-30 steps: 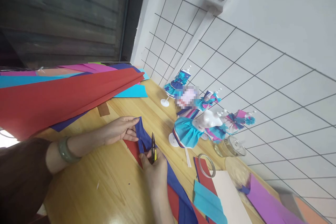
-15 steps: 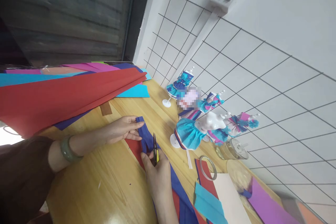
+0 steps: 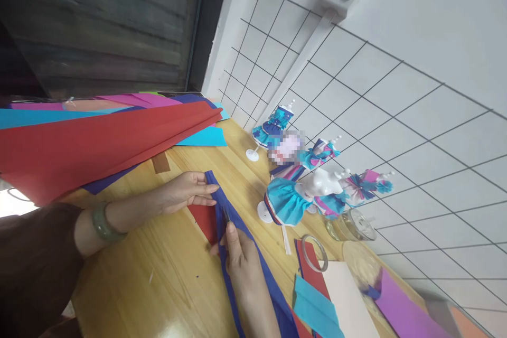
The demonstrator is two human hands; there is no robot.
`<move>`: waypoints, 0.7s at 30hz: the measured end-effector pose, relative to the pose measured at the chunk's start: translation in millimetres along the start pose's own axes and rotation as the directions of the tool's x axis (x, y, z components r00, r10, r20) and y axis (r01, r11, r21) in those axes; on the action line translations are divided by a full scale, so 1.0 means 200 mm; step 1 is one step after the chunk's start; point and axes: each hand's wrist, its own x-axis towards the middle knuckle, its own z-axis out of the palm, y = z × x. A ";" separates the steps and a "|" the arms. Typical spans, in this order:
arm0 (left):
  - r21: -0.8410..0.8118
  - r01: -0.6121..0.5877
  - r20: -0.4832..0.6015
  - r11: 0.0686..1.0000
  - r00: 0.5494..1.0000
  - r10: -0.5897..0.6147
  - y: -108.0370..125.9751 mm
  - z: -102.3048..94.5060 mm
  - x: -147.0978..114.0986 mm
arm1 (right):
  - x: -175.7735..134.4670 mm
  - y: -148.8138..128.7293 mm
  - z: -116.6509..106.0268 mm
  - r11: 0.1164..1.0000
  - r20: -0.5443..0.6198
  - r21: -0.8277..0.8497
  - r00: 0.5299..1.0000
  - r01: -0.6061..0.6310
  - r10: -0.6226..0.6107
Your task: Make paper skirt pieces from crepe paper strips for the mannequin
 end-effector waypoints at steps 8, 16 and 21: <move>0.030 -0.039 0.064 0.999 0.997 0.037 0.00 0.00 -0.01 | 0.01 0.03 0.03 0.965 0.057 0.226 0.991 -0.132 0.122; -0.012 -0.005 0.038 1.000 0.999 0.006 -0.01 0.00 0.01 | 0.01 0.02 0.01 0.976 0.006 0.196 0.995 -0.096 0.097; 0.011 -0.007 0.046 1.000 0.999 0.007 -0.01 -0.02 0.01 | 0.01 0.02 0.02 0.983 -0.001 0.162 0.997 -0.080 0.081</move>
